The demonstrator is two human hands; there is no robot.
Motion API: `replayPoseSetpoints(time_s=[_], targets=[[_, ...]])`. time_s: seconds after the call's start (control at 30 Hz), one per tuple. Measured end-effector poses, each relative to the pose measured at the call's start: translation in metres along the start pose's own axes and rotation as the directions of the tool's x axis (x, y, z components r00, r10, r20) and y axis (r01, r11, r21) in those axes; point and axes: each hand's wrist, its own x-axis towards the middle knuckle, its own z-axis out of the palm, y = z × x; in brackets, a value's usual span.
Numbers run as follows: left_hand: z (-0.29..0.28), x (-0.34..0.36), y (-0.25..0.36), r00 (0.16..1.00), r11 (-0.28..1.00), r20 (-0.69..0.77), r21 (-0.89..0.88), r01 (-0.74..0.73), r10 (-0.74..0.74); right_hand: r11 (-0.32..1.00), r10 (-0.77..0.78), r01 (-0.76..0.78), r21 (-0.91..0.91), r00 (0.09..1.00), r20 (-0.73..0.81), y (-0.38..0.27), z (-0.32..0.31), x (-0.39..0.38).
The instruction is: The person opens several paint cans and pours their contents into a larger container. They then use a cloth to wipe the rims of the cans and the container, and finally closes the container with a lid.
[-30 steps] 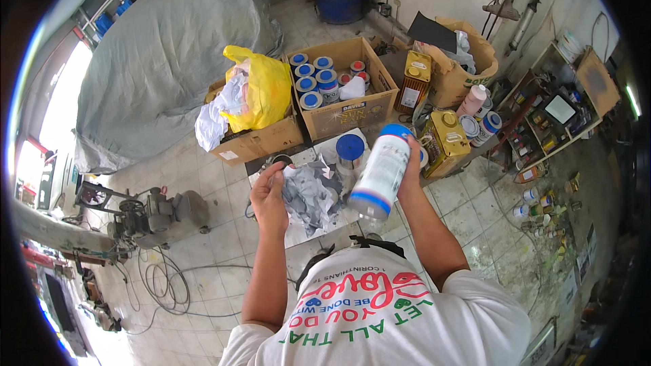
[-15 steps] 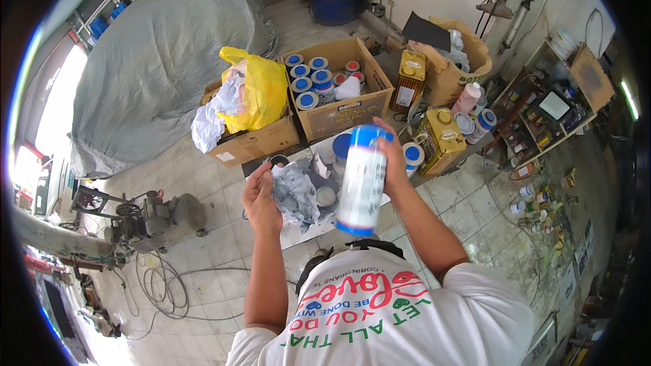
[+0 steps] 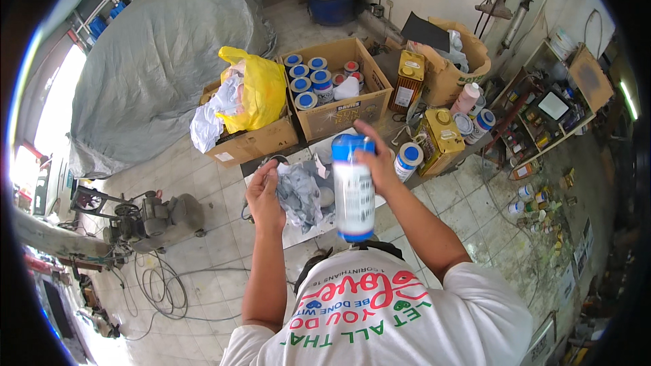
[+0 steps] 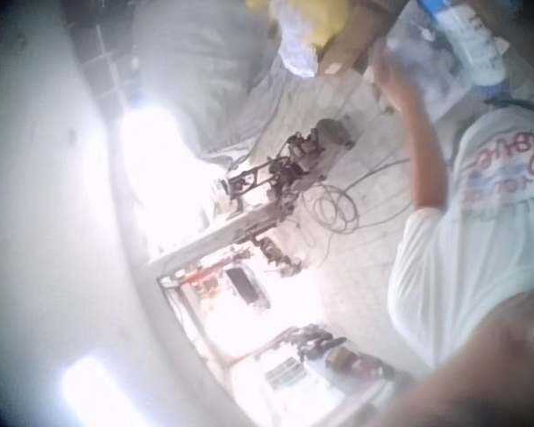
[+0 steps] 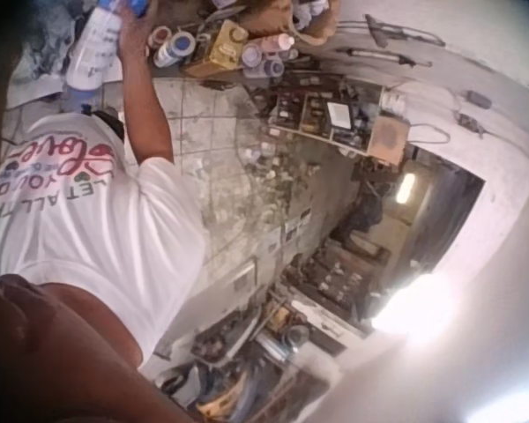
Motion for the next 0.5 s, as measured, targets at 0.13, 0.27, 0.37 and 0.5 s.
replayPoseSetpoints(time_s=[0.13, 0.27, 0.37, 0.5], targets=[[0.007, -0.003, 0.006, 1.000, 1.000, -0.001, 0.005, -0.001, 0.001, 0.970, 0.192, -0.179, 0.167, 0.979, -0.066, -0.005, -0.001, 0.014], [-0.001, 0.000, 0.002, 1.000, 1.000, 0.023, 0.027, -0.007, 0.006, 0.997, -0.051, 0.054, -0.062, 0.997, 0.051, 0.004, -0.004, 0.015], [0.010, -0.001, 0.008, 0.999, 1.000, 0.035, 0.011, -0.019, 0.019, 0.849, 0.402, -0.350, 0.396, 0.914, -0.056, 0.000, -0.019, 0.030], [0.004, 0.005, 0.005, 1.000, 0.998, 0.001, 0.059, -0.021, 0.021, 0.984, -0.063, 0.079, -0.159, 0.993, 0.104, 0.012, -0.004, 0.014]])
